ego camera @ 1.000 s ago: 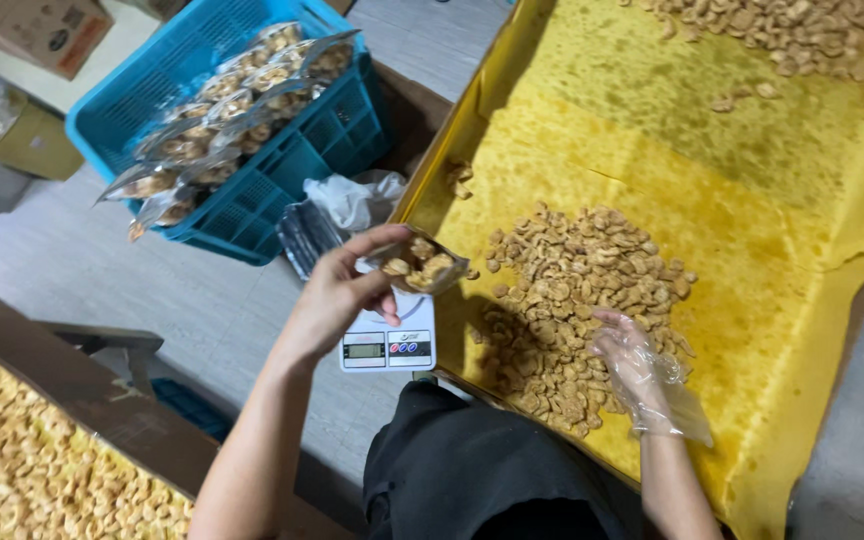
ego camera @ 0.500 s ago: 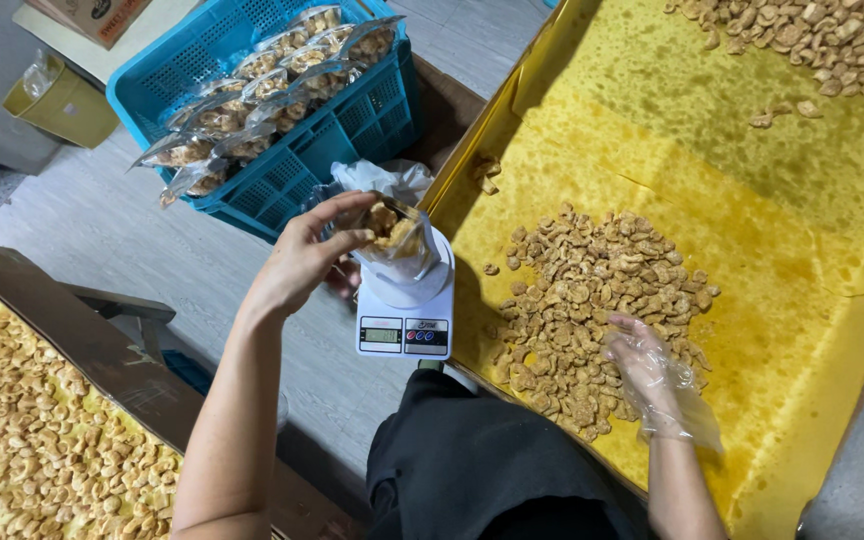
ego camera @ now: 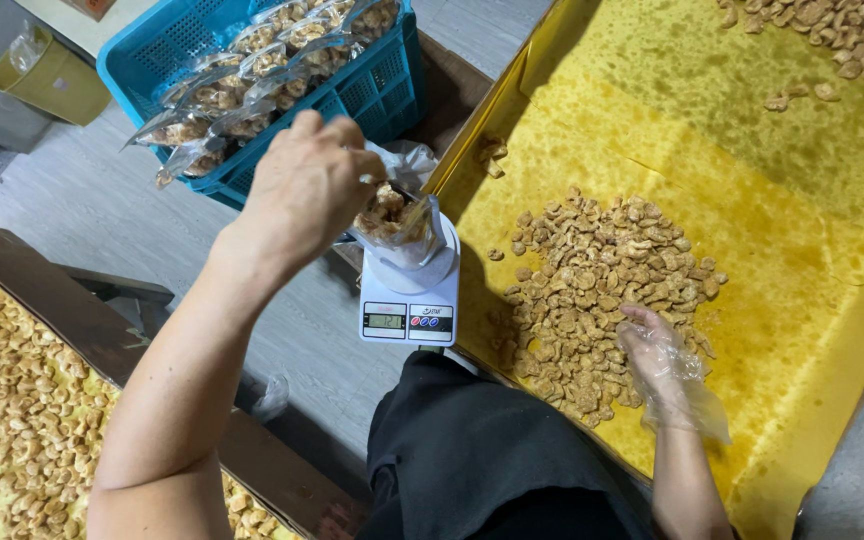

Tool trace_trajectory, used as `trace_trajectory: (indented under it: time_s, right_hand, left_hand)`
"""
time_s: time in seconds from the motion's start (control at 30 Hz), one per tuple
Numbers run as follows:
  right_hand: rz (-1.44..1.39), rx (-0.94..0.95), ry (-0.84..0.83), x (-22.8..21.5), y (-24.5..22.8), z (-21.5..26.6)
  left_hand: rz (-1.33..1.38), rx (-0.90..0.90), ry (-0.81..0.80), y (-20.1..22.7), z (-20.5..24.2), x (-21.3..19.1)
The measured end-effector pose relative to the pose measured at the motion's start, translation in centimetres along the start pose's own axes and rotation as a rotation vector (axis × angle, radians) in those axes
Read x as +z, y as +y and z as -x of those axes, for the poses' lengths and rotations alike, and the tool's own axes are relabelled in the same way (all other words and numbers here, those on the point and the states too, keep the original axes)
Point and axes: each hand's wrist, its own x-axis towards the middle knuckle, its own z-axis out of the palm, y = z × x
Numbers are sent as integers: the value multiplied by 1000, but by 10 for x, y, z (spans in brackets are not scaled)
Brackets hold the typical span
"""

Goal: The person scoops dried snack pieces from a yellow tray into clear plastic bags, weighs each bag on a digital scale, and places the filled bags into a blue crate. The process is repeated continuously.

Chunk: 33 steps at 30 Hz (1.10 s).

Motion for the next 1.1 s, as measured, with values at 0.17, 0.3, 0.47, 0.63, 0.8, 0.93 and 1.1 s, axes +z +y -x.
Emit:
trace_trajectory:
  time_s: [0.17,0.3,0.47,0.63,0.8,0.93,1.1]
  right_hand:
    - [0,-56,22,-1,7,4]
    - [-21,-70,42,-2,7,7]
    - [-16,-21,65,-7,5,19]
    - [-19,-39,45,-8,7,21]
    - [116,-67,80,-18,32,10]
    - [3,-78,123,-28,61,-2]
    - [-124,0,-3,-15,48,6]
  left_hand:
    - [-125,61,-327,10,-16,19]
    - [-152,69,-391,8,-22,31]
    - [-124,89,-376,3,-22,32]
    - [-202,86,-307,15,-18,-5]
    - [379,234,-7,10,-1,-27]
    - [326,58,-297,-7,1,11]
    - [591,135,84,-14,3,79]
